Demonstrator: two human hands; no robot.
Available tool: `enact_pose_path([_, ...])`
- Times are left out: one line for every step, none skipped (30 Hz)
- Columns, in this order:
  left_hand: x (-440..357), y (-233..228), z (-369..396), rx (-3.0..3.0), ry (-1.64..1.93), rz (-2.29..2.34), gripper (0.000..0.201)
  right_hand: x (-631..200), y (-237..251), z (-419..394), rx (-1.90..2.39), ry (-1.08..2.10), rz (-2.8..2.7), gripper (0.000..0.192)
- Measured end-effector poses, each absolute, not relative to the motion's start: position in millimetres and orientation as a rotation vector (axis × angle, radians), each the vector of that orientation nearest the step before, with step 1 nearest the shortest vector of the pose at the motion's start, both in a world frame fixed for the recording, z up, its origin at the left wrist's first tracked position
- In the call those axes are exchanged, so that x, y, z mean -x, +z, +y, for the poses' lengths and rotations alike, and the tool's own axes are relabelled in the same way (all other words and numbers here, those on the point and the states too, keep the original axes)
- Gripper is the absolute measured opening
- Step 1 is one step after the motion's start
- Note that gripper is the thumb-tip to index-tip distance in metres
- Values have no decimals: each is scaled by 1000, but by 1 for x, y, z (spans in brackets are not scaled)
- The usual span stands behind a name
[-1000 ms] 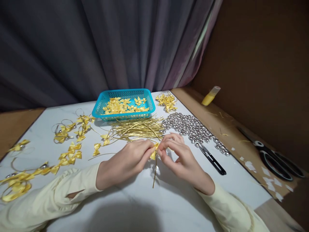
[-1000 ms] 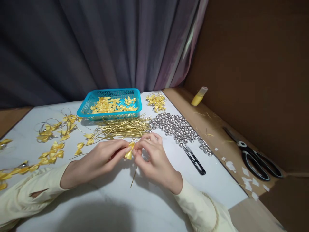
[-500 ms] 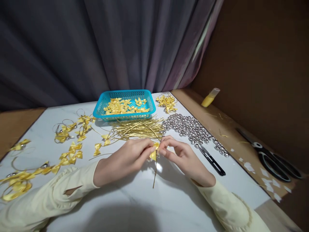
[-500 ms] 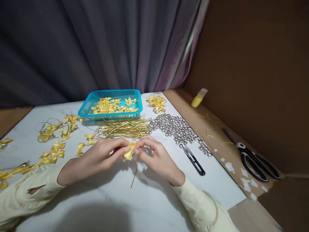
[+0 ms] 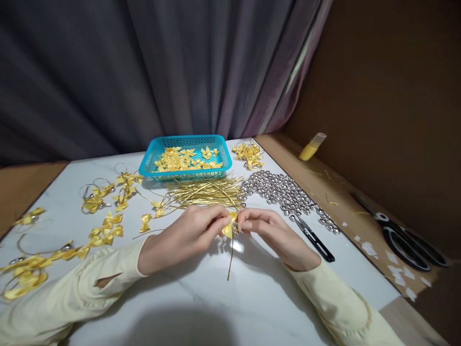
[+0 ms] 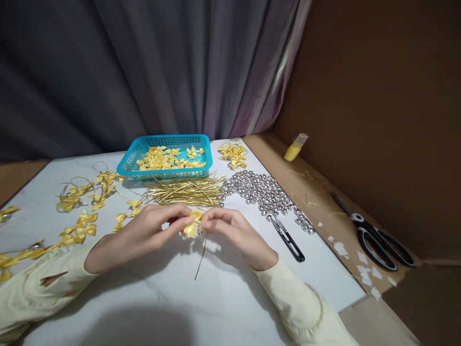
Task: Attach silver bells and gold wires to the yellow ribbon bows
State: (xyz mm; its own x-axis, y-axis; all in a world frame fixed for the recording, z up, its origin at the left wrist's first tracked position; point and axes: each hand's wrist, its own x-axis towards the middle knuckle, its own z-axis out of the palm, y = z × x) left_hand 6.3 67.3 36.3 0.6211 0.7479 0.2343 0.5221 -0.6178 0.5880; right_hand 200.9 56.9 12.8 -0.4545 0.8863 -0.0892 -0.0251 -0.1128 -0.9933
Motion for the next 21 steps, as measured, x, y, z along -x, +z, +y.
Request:
enact_pose_path([-7, 36, 68, -2372, 648, 998, 21, -201, 13, 57, 976, 1664, -1439, 10])
enact_pose_path([-7, 36, 68, -2368, 653, 987, 20, -201, 14, 57, 967, 1673, -1426, 10])
enact_pose_path([-7, 36, 68, -2364, 656, 973, 20, -201, 14, 57, 962, 1678, -1420, 8])
enact_pose_path([-7, 36, 68, -2362, 655, 957, 20, -201, 15, 56, 962, 1679, -1421, 6])
enact_pose_path([-7, 36, 68, -2364, 656, 944, 20, -201, 15, 56, 966, 1673, -1430, 6])
enact_pose_path([-7, 36, 67, -2368, 656, 935, 19, -201, 15, 56, 975, 1659, -1444, 6])
enact_pose_path([-7, 36, 67, -2374, 659, 930, 19, -201, 15, 56, 989, 1634, -1460, 6])
enact_pose_path([-7, 36, 67, -2380, 662, 928, 19, -200, 14, 56, 1007, 1604, -1476, 6])
enact_pose_path([-8, 36, 67, -2387, 667, 931, 18, -200, 14, 56, 1023, 1572, -1489, 6])
enact_pose_path([-8, 35, 67, -2397, 677, 933, 18, -200, 14, 56, 1036, 1545, -1497, 7])
enact_pose_path([-8, 35, 67, -2408, 686, 939, 19, -199, 13, 56, 1046, 1522, -1502, 7])
enact_pose_path([-8, 34, 67, -2420, 698, 948, 19, -199, 13, 56, 1051, 1510, -1502, 7])
enact_pose_path([-8, 33, 67, -2435, 713, 952, 19, -199, 13, 56, 1048, 1511, -1494, 7])
enact_pose_path([-8, 33, 67, -2451, 726, 954, 19, -198, 13, 57, 1038, 1528, -1476, 6])
enact_pose_path([-8, 32, 68, -2469, 737, 951, 19, -198, 13, 57, 1027, 1558, -1447, 6])
enact_pose_path([-8, 31, 68, -2487, 747, 944, 19, -198, 13, 57, 1018, 1603, -1411, 5])
enact_pose_path([-8, 30, 68, -2506, 757, 933, 19, -198, 13, 57, 1009, 1653, -1371, 5])
enact_pose_path([-8, 30, 67, -2525, 765, 920, 20, -198, 13, 57, 1000, 1702, -1333, 4])
enact_pose_path([-8, 30, 67, -2543, 773, 907, 20, -198, 13, 57, 996, 1740, -1301, 4])
enact_pose_path([-8, 29, 67, -2557, 779, 899, 20, -199, 13, 57, 995, 1764, -1280, 5])
enact_pose_path([-7, 29, 67, -2568, 783, 894, 20, -199, 13, 58, 994, 1775, -1268, 5])
